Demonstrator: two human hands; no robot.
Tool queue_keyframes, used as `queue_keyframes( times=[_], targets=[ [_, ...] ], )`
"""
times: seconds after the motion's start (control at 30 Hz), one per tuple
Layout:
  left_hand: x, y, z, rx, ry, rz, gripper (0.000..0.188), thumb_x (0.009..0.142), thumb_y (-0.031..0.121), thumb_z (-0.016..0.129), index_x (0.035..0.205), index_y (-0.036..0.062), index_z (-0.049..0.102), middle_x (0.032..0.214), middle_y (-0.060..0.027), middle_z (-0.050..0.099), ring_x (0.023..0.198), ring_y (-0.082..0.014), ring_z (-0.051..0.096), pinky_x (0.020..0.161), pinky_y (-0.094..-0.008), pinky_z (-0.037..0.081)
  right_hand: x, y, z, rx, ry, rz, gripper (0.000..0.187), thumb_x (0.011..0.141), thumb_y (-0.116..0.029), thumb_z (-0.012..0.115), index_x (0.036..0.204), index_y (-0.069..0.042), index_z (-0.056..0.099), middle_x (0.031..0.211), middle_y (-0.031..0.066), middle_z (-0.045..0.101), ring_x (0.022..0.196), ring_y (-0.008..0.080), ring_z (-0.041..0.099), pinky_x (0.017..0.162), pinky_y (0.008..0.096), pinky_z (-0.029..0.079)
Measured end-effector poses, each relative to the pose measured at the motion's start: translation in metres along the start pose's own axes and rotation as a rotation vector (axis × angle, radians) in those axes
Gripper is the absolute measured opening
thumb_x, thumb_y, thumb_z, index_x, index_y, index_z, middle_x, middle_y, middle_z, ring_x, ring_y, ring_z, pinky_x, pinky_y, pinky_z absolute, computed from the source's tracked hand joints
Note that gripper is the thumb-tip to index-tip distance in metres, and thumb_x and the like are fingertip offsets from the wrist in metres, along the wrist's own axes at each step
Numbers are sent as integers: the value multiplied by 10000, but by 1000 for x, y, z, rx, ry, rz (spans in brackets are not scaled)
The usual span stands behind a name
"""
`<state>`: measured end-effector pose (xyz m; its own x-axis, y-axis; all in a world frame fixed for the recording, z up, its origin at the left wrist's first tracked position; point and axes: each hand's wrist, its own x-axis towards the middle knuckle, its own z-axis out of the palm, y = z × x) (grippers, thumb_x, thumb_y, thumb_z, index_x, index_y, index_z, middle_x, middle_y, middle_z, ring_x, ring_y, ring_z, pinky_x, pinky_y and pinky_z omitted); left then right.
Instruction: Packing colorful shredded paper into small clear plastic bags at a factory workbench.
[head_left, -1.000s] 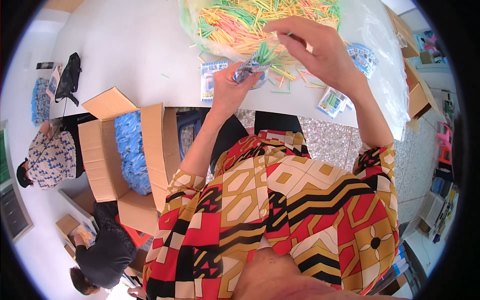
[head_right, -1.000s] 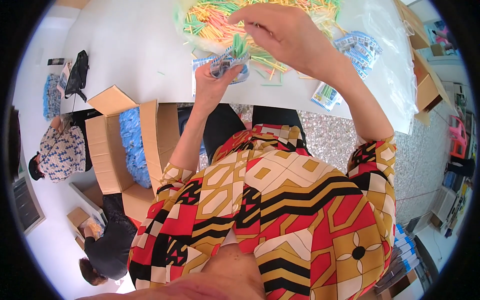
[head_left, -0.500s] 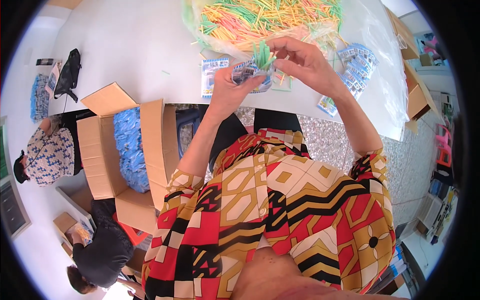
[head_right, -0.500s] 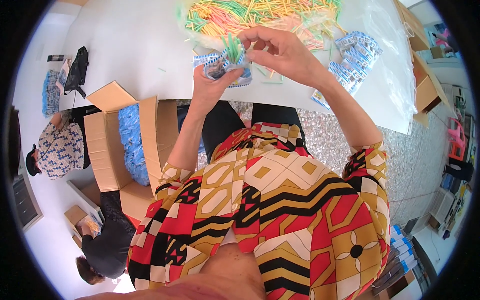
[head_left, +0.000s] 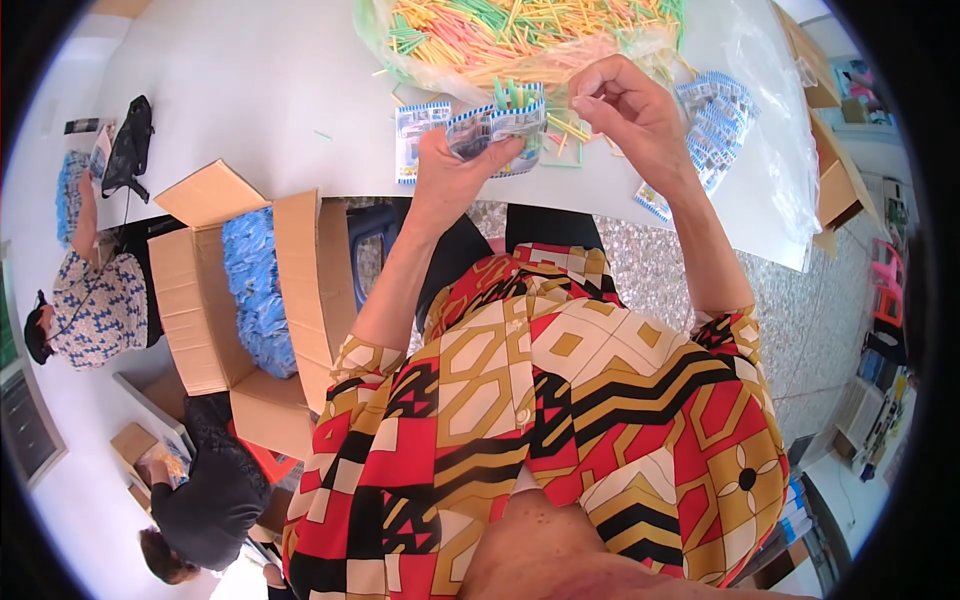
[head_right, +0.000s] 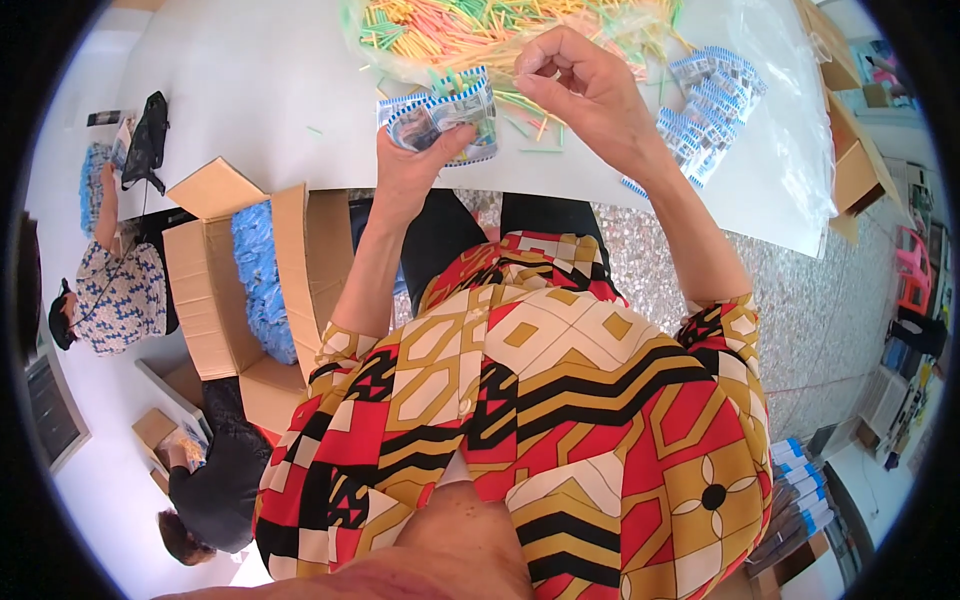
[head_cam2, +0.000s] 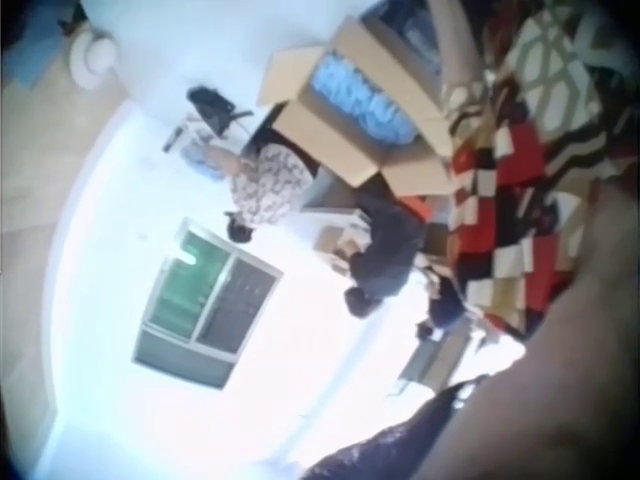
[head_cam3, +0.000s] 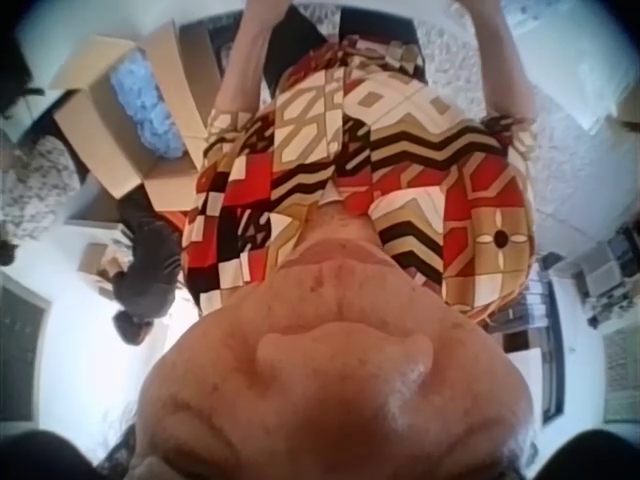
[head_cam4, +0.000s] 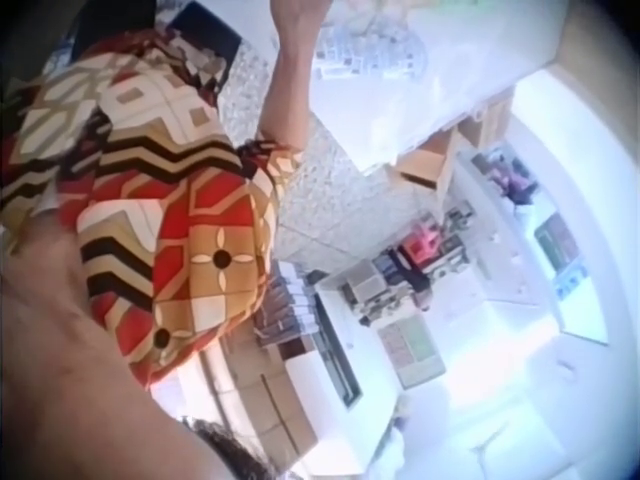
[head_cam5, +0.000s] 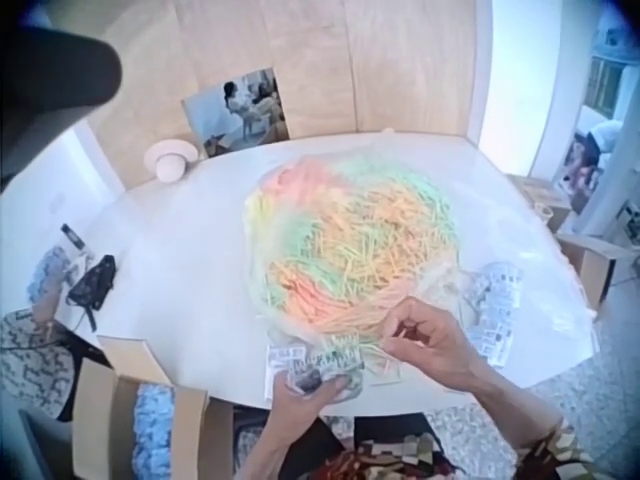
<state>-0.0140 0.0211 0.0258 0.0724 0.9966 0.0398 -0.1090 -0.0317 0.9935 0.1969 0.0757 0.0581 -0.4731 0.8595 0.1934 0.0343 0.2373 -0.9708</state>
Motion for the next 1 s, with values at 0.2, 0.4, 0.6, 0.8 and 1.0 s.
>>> queue_keyframes(
  times=[0.2, 0.4, 0.6, 0.8, 1.0],
  targets=[
    [-1, 2, 3, -7, -48, -10, 145, 808, 107, 688, 919, 14, 680, 760, 22, 637, 675, -39, 534, 604, -202, 434, -4, 4, 8, 116, -13, 139, 179, 859, -43, 579, 1038, -39, 578, 953, 6, 580, 806, 52, 513, 701, 194, 419],
    [-3, -3, -1, -8, -81, -44, 167, 811, 101, 677, 944, 1, 670, 801, -6, 660, 700, -61, 579, 646, -218, 468, -9, -3, 4, 71, -62, 44, 150, 845, -11, 592, 993, -25, 609, 976, 25, 598, 824, 67, 536, 721, 206, 431],
    [-4, -4, 3, -113, -17, -127, 200, 838, 109, 641, 987, -24, 643, 858, -61, 664, 716, -118, 616, 672, -242, 488, -29, 7, -3, 38, 81, 28, 120, 849, -15, 595, 966, -10, 626, 961, 41, 615, 825, 85, 573, 715, 229, 480],
    [-1, -15, -1, -42, 34, -114, 195, 885, 101, 573, 1008, -46, 612, 880, -123, 664, 756, -160, 631, 700, -278, 502, -66, 30, 0, -72, 235, 108, 116, 877, -33, 566, 969, 9, 624, 908, 39, 627, 793, 84, 589, 664, 210, 502],
    [1, -15, 8, -41, -45, -158, 238, 916, 148, 531, 1037, -50, 585, 884, -132, 660, 767, -170, 639, 725, -294, 508, -105, 64, -19, 78, 504, 284, 125, 907, -86, 540, 1011, -19, 557, 868, 32, 616, 772, 77, 581, 653, 225, 514]
  ],
)
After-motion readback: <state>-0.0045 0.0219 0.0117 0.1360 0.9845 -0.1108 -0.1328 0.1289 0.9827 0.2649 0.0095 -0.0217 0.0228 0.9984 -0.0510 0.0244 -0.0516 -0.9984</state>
